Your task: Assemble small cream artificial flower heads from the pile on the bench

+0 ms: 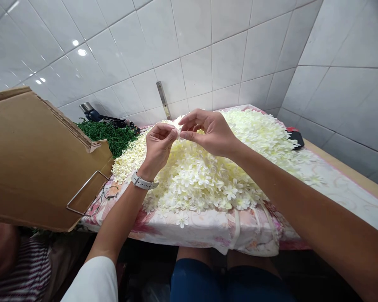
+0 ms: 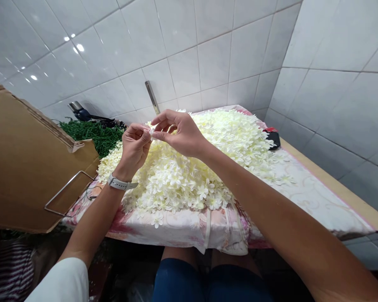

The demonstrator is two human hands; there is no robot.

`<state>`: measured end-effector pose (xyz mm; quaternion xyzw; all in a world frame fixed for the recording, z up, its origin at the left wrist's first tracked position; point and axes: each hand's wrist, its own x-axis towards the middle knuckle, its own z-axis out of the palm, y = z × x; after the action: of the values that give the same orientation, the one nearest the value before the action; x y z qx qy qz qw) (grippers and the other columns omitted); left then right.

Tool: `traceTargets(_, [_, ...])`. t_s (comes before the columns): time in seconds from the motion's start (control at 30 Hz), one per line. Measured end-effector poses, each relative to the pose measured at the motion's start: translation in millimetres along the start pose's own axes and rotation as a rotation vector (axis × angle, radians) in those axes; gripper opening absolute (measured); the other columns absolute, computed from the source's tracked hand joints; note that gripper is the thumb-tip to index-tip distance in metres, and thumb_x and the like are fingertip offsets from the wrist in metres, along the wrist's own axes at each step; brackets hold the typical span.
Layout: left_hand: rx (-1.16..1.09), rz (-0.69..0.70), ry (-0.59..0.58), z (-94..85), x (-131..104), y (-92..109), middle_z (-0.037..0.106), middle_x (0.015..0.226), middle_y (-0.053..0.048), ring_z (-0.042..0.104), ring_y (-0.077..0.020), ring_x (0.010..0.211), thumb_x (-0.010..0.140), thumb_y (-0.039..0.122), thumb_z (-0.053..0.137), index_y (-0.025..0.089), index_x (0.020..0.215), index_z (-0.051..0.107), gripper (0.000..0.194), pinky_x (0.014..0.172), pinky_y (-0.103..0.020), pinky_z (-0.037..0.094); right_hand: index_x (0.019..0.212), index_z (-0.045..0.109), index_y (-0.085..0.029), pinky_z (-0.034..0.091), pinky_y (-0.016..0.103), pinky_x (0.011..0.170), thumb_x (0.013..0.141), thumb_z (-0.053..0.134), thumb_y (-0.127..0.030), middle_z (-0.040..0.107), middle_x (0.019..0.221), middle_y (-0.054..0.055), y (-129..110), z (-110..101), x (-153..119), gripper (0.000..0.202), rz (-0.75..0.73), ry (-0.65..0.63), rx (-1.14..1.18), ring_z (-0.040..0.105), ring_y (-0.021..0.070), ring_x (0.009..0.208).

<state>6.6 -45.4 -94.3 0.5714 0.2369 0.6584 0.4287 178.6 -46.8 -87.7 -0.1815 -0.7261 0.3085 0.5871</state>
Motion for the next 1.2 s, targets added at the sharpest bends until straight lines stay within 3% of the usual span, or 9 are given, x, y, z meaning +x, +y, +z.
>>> traceTargets(0.27, [-0.003,0.041,0.053,-12.0,9,-5,0.065,0.066,0.008,0.056,-0.0020,0.057,0.054,0.046,0.097,0.023,0.072,0.070,0.040,0.062,-0.017,0.050,0.085,0.069,-0.018,0.052,0.031,0.071,0.081,0.068,-0.012,0.067,0.080,0.000,6,-3,4,0.007,-0.015,0.169,-0.057,0.061,0.0129,0.075])
traceTargets(0.5, [0.505,0.323,0.127,-34.8,28,-3,0.078,0.082,-0.004,0.068,-0.0123,0.077,0.078,0.059,0.079,0.021,0.080,0.080,0.038,0.072,-0.025,0.052,0.091,0.074,-0.020,0.050,0.040,0.076,0.079,0.068,-0.008,0.068,0.095,0.006,15,-15,5,0.018,-0.082,0.217,-0.471,0.061,0.0220,0.091])
traceTargets(0.67, [0.623,0.311,0.488,-104.5,63,9,0.074,0.080,-0.005,0.064,-0.0125,0.068,0.093,0.057,0.062,0.019,0.078,0.073,0.043,0.066,-0.024,0.048,0.082,0.072,-0.022,0.047,0.038,0.069,0.080,0.065,-0.006,0.066,0.083,0.004,11,-19,5,0.017,-0.172,0.261,-0.492,0.058,0.0192,0.077])
traceTargets(0.73, [0.961,0.202,0.612,-140.3,63,10,0.074,0.085,-0.008,0.065,-0.0164,0.079,0.100,0.046,0.053,0.016,0.082,0.070,0.039,0.076,-0.027,0.048,0.080,0.072,-0.023,0.043,0.036,0.064,0.080,0.067,-0.009,0.065,0.077,0.002,4,-19,6,0.015,-0.217,0.299,-0.494,0.054,0.0174,0.069])
traceTargets(0.87, [1.513,-0.156,0.454,-190.1,39,0,0.072,0.110,-0.018,0.059,-0.0292,0.109,0.098,0.031,0.050,0.013,0.094,0.071,0.028,0.101,-0.041,0.040,0.083,0.077,-0.026,0.036,0.031,0.055,0.082,0.073,-0.017,0.060,0.066,-0.002,-28,-15,1,0.010,-0.223,0.329,-0.434,0.049,0.0139,0.056])
traceTargets(0.97, [1.485,-0.266,0.290,-202.3,25,-13,0.070,0.103,-0.016,0.054,-0.0343,0.113,0.085,0.035,0.070,0.015,0.080,0.073,0.021,0.102,-0.045,0.037,0.090,0.081,-0.031,0.034,0.029,0.048,0.087,0.075,-0.023,0.055,0.054,-0.005,-68,-5,-30,0.010,-0.134,0.189,-0.406,0.047,0.0126,0.048])
traceTargets(1.07, [1.496,-0.318,0.140,-204.6,22,-24,0.068,0.103,-0.016,0.050,-0.0372,0.117,0.075,0.031,0.079,0.015,0.067,0.070,0.019,0.104,-0.048,0.034,0.103,0.080,-0.038,0.038,0.027,0.046,0.090,0.070,-0.021,0.067,0.061,-0.003,-95,24,-97,0.024,0.038,-0.267,-0.194,0.052,0.0122,0.047])
traceTargets(1.13, [1.508,-0.313,0.090,-204.3,22,-30,0.066,0.110,-0.017,0.046,-0.0390,0.123,0.075,0.026,0.076,0.015,0.069,0.072,0.014,0.107,-0.051,0.029,0.101,0.082,-0.037,0.044,0.032,0.056,0.083,0.079,-0.037,0.071,0.065,0.001,-91,62,-159,0.018,0.251,-0.473,0.044,0.063,0.0176,0.059])
traceTargets(1.2, [1.498,-0.301,0.042,-203.4,23,-36,0.066,0.112,-0.016,0.044,-0.0389,0.126,0.078,0.027,0.074,0.016,0.075,0.074,0.011,0.109,-0.052,0.026,0.088,0.085,-0.033,0.035,0.029,0.052,0.074,0.085,-0.051,0.063,0.055,0.000,-65,111,-227,0.022,0.547,-0.539,0.364,0.054,0.0143,0.052])
